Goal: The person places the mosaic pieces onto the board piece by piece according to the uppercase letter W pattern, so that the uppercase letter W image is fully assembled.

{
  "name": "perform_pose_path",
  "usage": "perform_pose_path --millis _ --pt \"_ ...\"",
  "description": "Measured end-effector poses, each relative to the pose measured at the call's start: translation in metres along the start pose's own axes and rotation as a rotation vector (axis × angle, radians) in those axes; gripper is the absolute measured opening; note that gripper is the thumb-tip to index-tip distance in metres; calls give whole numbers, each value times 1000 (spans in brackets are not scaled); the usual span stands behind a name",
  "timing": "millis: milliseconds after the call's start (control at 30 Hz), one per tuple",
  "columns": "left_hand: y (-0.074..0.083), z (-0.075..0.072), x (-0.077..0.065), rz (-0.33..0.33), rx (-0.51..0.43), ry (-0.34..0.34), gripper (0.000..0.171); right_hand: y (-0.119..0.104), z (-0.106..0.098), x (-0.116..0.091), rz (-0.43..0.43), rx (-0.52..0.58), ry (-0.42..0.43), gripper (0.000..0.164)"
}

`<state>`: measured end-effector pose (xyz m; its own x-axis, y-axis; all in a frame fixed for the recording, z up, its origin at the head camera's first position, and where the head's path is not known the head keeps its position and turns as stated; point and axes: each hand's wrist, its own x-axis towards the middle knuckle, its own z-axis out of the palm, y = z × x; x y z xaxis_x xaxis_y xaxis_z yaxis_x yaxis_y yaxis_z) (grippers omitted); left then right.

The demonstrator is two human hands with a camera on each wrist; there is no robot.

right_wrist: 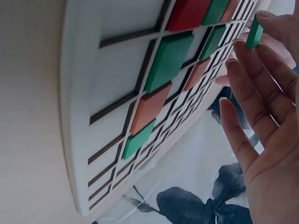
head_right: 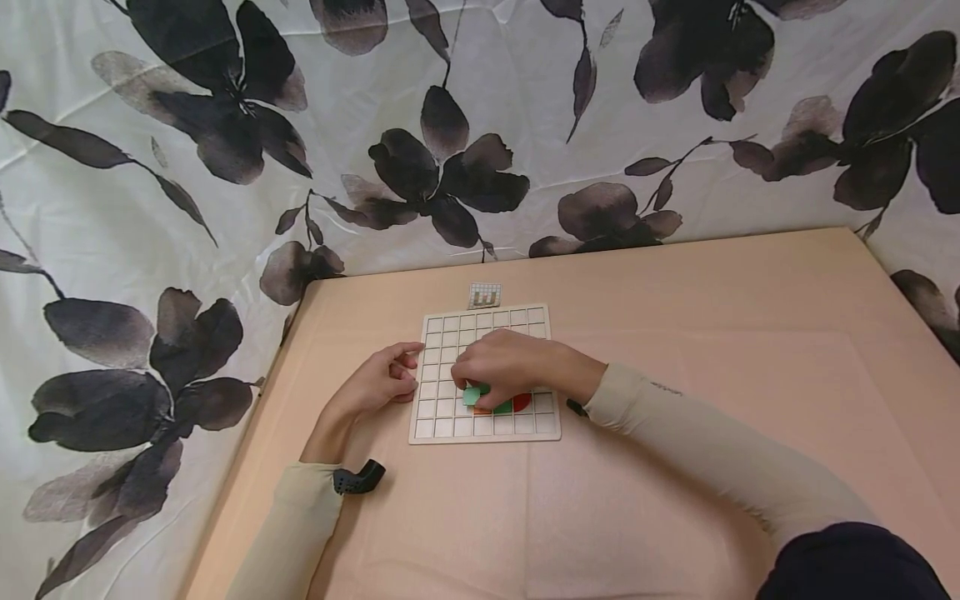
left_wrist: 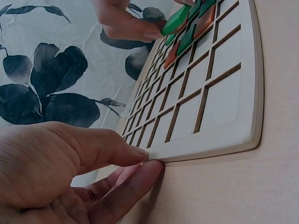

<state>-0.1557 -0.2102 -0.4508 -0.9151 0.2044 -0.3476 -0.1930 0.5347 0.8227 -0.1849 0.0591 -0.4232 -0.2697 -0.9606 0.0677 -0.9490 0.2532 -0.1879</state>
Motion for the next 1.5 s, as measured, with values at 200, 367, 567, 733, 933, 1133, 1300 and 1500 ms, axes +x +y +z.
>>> perform_pose_path --millis 200,367,567,733,933,1133,1300,1500 --pt "0 0 -1 20 -17 -15 66 -4 4 7 11 -9 -43 24" --pt "-3 0 -1 48 -25 -26 66 -7 7 11 16 -30 -41 22" --pt "-3 0 -1 49 -23 -29 66 -10 10 14 6 -44 -15 21" --pt "-2 0 -1 48 -23 -29 66 -11 12 15 2 -60 -12 20" --pt "-1 1 -2 48 -25 -33 66 -11 14 16 -1 -78 -40 18" --pt "-2 1 -1 46 -12 -29 66 -11 11 13 9 -66 -43 16" --pt "-1 1 -2 38 -15 -23 67 -9 3 3 21 -47 -28 20" --pt "-2 0 -1 41 -4 -10 67 -2 -8 -14 57 -27 -12 21"
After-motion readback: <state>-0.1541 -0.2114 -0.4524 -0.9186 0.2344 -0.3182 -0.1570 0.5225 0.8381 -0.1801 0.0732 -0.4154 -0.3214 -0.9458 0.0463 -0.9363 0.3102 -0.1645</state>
